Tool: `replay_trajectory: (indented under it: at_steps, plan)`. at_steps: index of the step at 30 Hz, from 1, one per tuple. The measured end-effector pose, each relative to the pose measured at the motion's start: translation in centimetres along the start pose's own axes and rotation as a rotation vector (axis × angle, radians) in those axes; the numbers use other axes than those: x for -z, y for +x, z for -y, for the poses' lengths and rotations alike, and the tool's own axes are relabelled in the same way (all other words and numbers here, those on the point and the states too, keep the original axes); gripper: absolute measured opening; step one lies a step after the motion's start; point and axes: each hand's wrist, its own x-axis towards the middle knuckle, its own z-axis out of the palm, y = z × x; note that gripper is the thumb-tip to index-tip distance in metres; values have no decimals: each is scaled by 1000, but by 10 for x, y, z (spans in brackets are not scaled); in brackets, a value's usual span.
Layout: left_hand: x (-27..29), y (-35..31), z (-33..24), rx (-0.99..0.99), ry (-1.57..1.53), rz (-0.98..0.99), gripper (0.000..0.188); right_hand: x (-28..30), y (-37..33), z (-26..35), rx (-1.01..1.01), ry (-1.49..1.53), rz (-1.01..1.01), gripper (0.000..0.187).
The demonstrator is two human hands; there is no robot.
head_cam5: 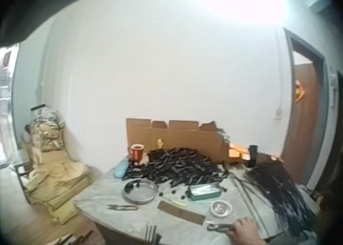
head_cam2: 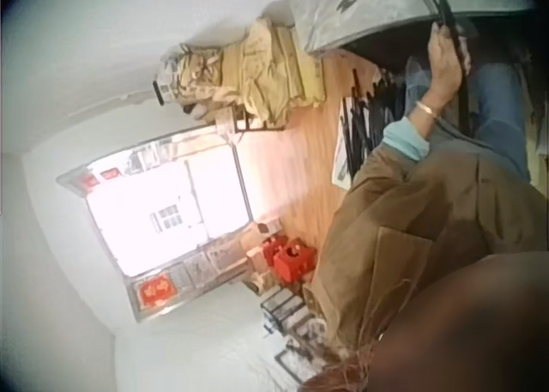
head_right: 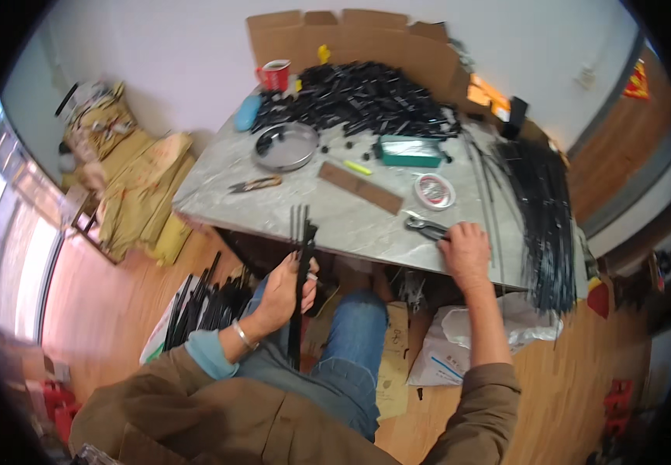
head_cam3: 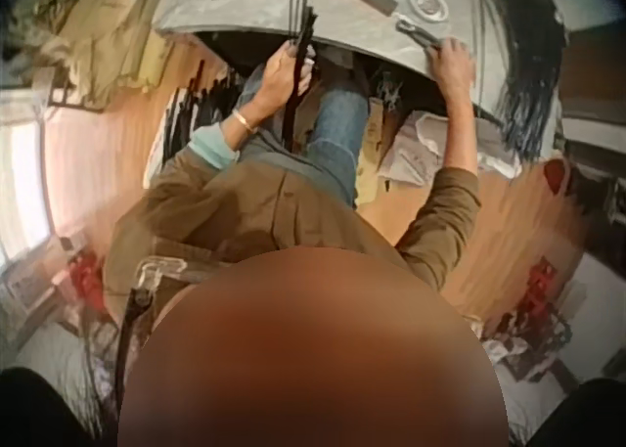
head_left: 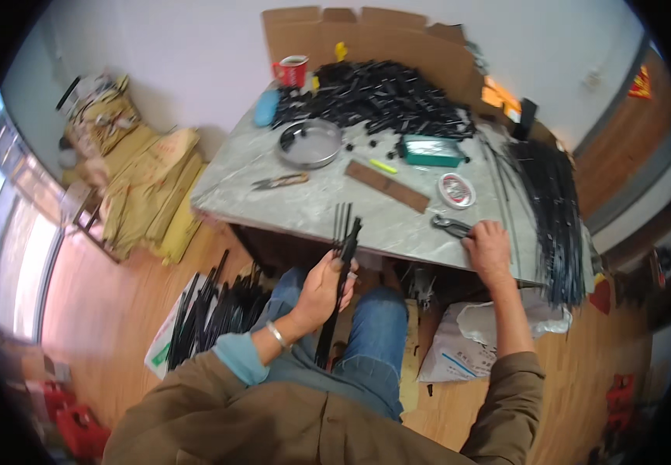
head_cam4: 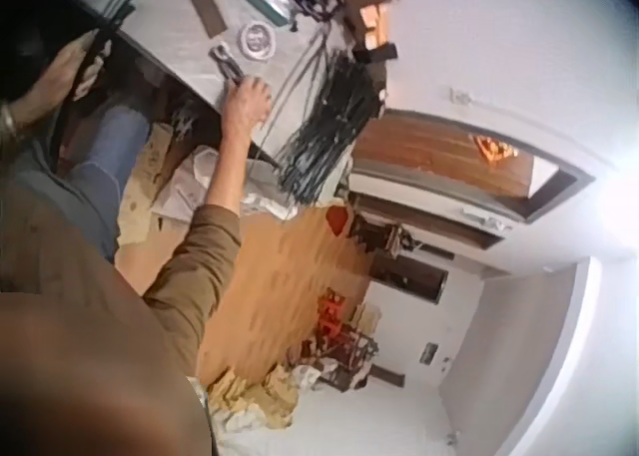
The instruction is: Bundling, aligning, and trimming black plastic components using pliers and a measurement template at a workstation.
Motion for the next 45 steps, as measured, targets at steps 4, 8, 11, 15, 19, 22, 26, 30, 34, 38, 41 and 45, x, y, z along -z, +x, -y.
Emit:
replay_trajectory:
  at_steps: [4,8,11,15,19,22,26,30,34,38,41,45]
  plan:
    - [2,0,-4,11,-35,-35,36,9,5,4,132,26,7,19]
    - [4,-1,-4,-30,-4,-28,41,15,-12,16,-69,243,-70,15]
    - [3,-2,-4,-23,32,-51,43,49,-19,66,-474,714,7,16]
    - [-3,-4,-3,-29,61,-16,45,68,-51,136,-276,817,35,24]
    - [-8,-3,-2,-47,97,-12,44,72,-63,162,-34,547,22,40]
    - [-11,-6,-2,-66,124,-16,43,78,-59,169,28,423,-28,41]
    - [-8,-8,-2,-72,140,-29,42,81,-57,171,84,344,-38,38]
    - [-8,-7,-5,-65,166,-16,42,81,-59,167,136,438,-25,29]
    - [-9,-11,-11,-74,271,50,43,84,-75,170,-628,1670,855,22]
    - [-14,-9,-7,-139,373,107,46,89,-74,147,-549,1724,1221,27]
    - [-15,-11,0,-249,401,75,47,99,-69,150,-194,1291,881,25]
    - [-12,-14,-9,-62,100,55,51,108,-76,144,-317,1290,759,21]
